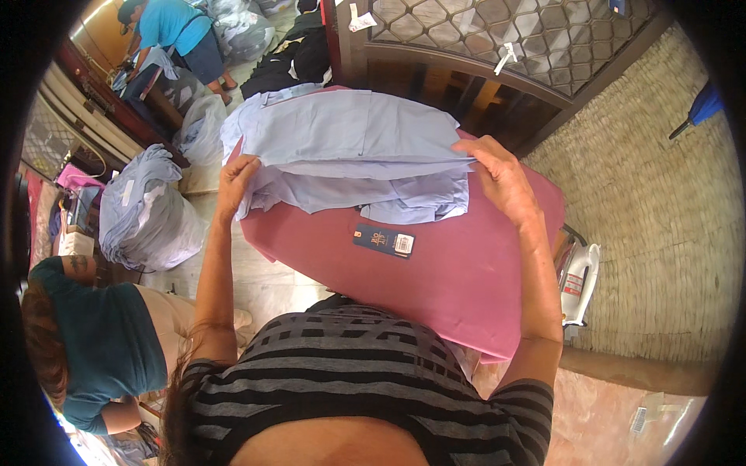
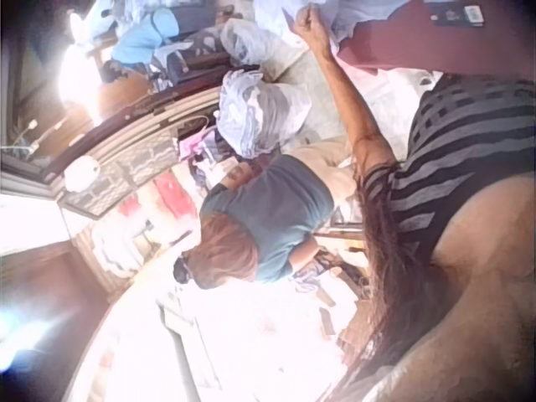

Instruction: The person irons a light blue button-down shirt on an ironing board, using an iron to smooth the collar, shoulders, and front panels before picking it up and placing it on a stack of other shirts.

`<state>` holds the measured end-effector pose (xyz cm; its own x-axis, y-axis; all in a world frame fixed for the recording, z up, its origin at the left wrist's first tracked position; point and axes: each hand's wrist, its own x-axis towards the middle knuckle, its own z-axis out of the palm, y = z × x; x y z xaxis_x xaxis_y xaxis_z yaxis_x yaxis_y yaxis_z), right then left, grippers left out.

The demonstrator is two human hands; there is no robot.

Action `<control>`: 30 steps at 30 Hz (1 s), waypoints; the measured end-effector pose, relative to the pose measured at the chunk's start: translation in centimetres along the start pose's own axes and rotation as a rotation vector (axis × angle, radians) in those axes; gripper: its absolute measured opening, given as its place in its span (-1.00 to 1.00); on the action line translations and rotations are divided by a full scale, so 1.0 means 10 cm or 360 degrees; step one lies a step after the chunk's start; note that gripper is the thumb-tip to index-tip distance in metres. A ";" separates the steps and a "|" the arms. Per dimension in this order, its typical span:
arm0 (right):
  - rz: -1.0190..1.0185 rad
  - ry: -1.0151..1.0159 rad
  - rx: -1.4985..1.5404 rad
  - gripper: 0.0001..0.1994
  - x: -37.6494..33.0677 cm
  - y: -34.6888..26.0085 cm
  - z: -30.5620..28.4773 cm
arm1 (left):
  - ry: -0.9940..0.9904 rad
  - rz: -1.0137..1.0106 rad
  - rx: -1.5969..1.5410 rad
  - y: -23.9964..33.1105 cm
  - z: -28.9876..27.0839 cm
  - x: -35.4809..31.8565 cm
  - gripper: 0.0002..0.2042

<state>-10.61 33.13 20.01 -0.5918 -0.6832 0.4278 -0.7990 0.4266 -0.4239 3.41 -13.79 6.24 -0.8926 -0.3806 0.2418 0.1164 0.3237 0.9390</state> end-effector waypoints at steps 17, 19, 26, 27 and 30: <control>-0.0223 -0.0031 -0.0633 -0.64 0.43 -0.60 -0.40 | -0.0244 0.0206 0.0169 0.26 -0.25 0.28 -0.82; -0.0304 -0.0012 -0.0647 -0.66 0.59 -0.81 -0.43 | -0.0247 0.0490 0.0286 0.38 -0.06 0.21 -0.73; -0.0466 -0.0085 -0.0744 -0.63 0.96 -1.13 -0.47 | -0.0064 0.0725 0.0695 0.35 1.04 -0.24 -0.58; -0.0461 -0.0086 -0.0760 -0.63 0.98 -1.14 -0.48 | -0.0062 0.0717 0.0750 0.31 1.03 -0.27 -0.58; -0.0439 -0.0068 -0.0831 -0.64 1.01 -1.19 -0.56 | 0.0025 0.0785 0.0690 0.28 1.03 -0.44 -0.59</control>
<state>-7.67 24.48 33.83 -0.3588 -0.8289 0.4292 -0.8760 0.4578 0.1520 3.19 -2.30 5.33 -0.7728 -0.1097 0.6251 0.3212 0.7819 0.5343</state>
